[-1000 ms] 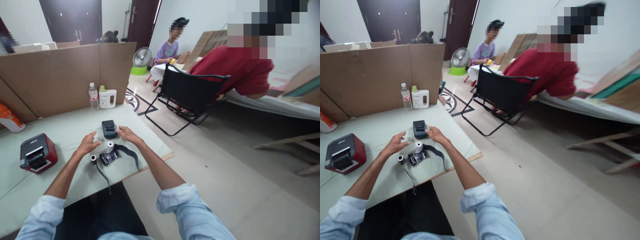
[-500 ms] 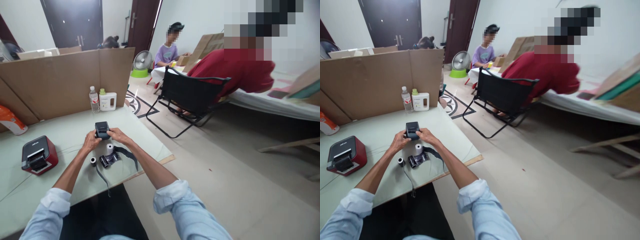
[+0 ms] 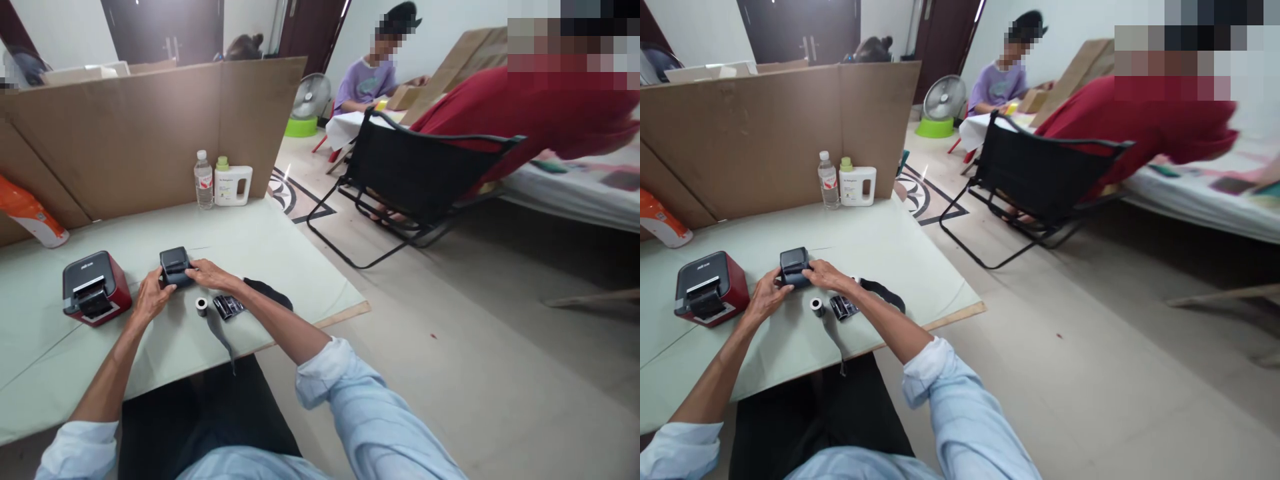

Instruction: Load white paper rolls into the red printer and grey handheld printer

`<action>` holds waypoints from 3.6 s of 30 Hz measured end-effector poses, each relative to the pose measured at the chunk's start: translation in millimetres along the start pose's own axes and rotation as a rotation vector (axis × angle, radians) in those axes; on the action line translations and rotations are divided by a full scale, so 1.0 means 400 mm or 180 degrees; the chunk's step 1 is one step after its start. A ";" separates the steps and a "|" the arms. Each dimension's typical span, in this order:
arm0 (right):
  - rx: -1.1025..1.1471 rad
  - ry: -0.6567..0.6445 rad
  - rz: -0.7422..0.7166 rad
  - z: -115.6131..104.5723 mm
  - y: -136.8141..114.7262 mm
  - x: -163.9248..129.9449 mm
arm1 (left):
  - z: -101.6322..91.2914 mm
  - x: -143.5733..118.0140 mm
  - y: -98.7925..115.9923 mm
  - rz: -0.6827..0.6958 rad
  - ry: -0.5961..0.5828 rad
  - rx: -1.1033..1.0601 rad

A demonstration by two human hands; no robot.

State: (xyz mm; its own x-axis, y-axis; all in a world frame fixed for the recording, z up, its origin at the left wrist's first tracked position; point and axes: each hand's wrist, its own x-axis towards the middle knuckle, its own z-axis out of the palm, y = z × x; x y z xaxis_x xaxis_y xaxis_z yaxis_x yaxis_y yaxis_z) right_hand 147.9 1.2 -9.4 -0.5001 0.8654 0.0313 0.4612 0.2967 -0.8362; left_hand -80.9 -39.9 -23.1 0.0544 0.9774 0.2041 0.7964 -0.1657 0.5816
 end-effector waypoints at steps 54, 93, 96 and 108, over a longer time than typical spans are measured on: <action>0.0087 0.1905 -0.0867 0.074 0.022 -0.309 | -0.058 0.012 0.026 0.0310 0.0010 -0.0299; -0.0573 0.0830 -0.0312 0.107 0.072 -0.036 | -0.006 0.064 -0.069 -0.0090 0.0217 -0.0823; -0.0628 0.0853 -0.0347 0.111 0.075 -0.040 | 0.005 0.080 -0.080 -0.0253 0.0305 -0.0858; -0.0717 0.0956 -0.0397 0.124 0.078 -0.050 | 0.028 0.091 -0.105 -0.0664 0.0340 -0.1460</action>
State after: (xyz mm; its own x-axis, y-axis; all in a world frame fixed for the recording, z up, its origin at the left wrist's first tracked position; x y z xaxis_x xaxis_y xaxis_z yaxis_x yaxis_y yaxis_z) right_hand 135.9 -27.1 -63.2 -0.3411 0.8868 0.3117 0.5765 0.4593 -0.6758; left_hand -105.5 4.0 -48.8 -0.1585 0.9810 0.1122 0.4361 -0.0324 0.8993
